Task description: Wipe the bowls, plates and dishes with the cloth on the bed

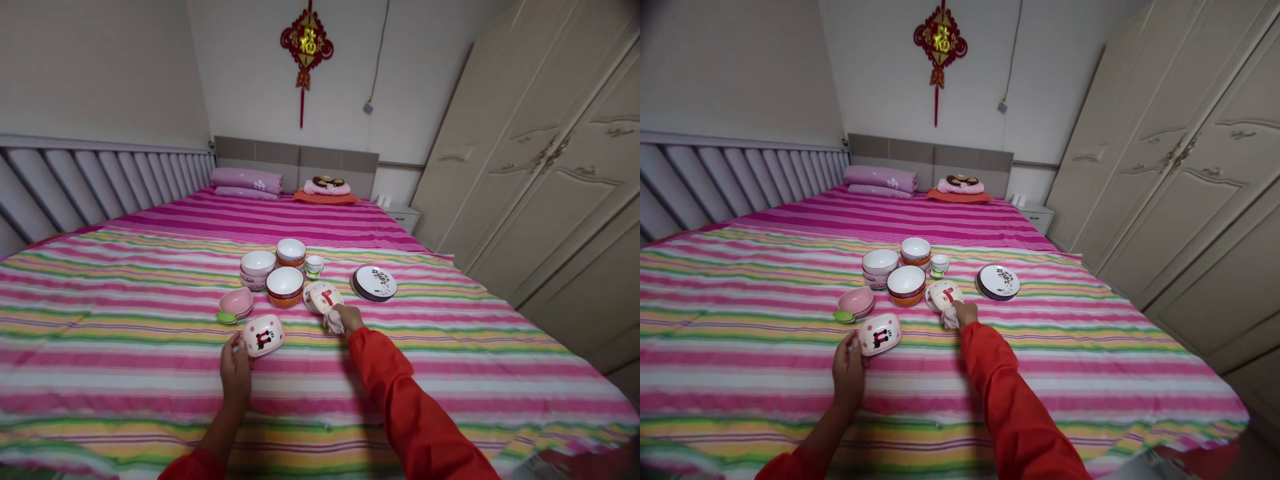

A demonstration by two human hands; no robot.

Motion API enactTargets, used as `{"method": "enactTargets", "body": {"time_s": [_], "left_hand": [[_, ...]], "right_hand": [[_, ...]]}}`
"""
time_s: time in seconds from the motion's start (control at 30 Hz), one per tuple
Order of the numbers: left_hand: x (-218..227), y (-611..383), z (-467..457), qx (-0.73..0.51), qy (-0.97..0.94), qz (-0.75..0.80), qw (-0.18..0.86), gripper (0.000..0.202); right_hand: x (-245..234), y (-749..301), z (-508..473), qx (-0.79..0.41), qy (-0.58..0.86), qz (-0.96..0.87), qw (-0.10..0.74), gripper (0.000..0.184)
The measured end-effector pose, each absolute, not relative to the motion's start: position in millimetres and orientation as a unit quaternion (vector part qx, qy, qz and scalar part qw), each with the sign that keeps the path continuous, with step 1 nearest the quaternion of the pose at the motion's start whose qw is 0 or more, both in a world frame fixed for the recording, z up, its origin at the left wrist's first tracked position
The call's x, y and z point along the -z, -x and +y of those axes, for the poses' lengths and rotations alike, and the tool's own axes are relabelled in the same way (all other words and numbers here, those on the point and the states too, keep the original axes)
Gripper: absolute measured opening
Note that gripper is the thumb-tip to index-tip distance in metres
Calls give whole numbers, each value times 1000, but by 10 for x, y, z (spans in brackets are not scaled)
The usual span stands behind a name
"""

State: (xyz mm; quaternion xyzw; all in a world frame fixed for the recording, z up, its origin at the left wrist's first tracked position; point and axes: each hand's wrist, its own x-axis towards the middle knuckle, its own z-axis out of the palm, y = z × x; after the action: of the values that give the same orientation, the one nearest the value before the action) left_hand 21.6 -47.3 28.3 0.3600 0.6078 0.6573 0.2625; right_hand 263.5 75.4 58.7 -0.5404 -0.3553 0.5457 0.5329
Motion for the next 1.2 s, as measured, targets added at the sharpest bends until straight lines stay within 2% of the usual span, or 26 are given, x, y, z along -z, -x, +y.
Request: {"method": "enactTargets", "body": {"time_s": [0.17,0.27,0.37,0.5,0.6,0.77,0.97,1.07,1.2], "left_hand": [[-239,-260,-636,-706,-306,581,266,32],[-171,-503,-786,-668,-348,574,321,28],[-194,-894,-819,-637,-375,482,470,39],[-352,-1316,-680,-592,-234,262,725,62],[-424,-1389,-572,-530,-171,177,812,68],[-298,-1219,-444,-504,-119,181,836,70],[-77,-1163,-338,-489,-127,129,853,73],[-68,-1216,-340,-499,-142,116,847,72],[-97,-1210,-390,-493,-154,156,842,64]], "right_hand": [[-562,-2785,135,-597,529,-335,503,19],[-519,-2821,-222,-612,513,-334,501,22],[-465,-2773,-478,-625,506,-334,492,23],[-392,-2646,-676,-640,493,-334,485,28],[-368,-2608,-747,-641,484,-340,488,36],[-521,-2742,-755,-615,495,-321,524,44],[-833,-2831,-593,-499,467,-318,657,31],[-787,-2638,-499,-402,500,-449,622,23],[-587,-2222,-517,-241,523,-617,537,24]]}}
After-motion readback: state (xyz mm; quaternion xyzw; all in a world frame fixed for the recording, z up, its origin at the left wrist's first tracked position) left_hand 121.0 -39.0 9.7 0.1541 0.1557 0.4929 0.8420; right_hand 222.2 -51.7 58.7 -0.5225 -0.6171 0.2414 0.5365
